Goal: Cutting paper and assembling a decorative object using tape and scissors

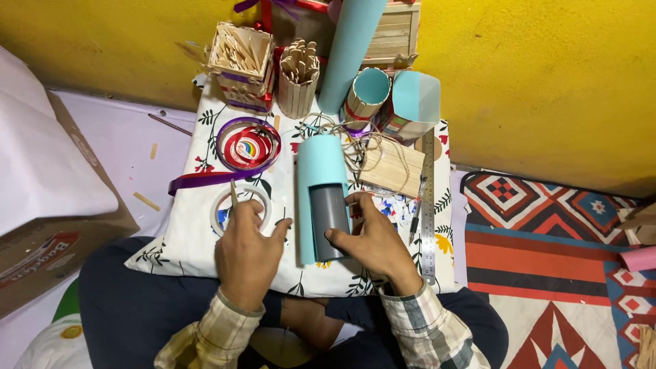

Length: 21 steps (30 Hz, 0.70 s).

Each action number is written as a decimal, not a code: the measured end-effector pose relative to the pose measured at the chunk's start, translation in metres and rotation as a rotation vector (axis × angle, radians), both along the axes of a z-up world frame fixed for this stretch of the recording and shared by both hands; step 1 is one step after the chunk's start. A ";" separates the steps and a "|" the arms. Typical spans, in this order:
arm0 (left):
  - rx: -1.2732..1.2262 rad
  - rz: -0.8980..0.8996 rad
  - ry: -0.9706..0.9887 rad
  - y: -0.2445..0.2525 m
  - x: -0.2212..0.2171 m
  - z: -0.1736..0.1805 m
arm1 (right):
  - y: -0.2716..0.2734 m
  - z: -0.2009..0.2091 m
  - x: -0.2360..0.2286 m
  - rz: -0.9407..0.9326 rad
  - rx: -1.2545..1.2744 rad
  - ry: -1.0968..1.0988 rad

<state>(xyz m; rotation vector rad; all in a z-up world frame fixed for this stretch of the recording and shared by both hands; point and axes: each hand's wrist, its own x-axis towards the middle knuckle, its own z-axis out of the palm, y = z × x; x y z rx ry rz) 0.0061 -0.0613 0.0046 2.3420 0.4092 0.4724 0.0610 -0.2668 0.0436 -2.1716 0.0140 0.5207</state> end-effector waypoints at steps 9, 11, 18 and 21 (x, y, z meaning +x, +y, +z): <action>-0.350 -0.155 0.240 -0.024 -0.001 0.047 | 0.012 0.017 -0.006 0.016 -0.108 -0.012; -0.357 -0.174 0.334 -0.025 0.007 0.054 | 0.011 0.015 -0.006 0.017 -0.099 -0.010; -0.428 -0.168 0.522 -0.024 0.020 0.063 | 0.014 0.008 -0.010 0.030 -0.053 -0.055; -0.470 -0.149 0.490 -0.023 0.017 0.059 | 0.013 0.003 -0.014 -0.027 0.055 -0.067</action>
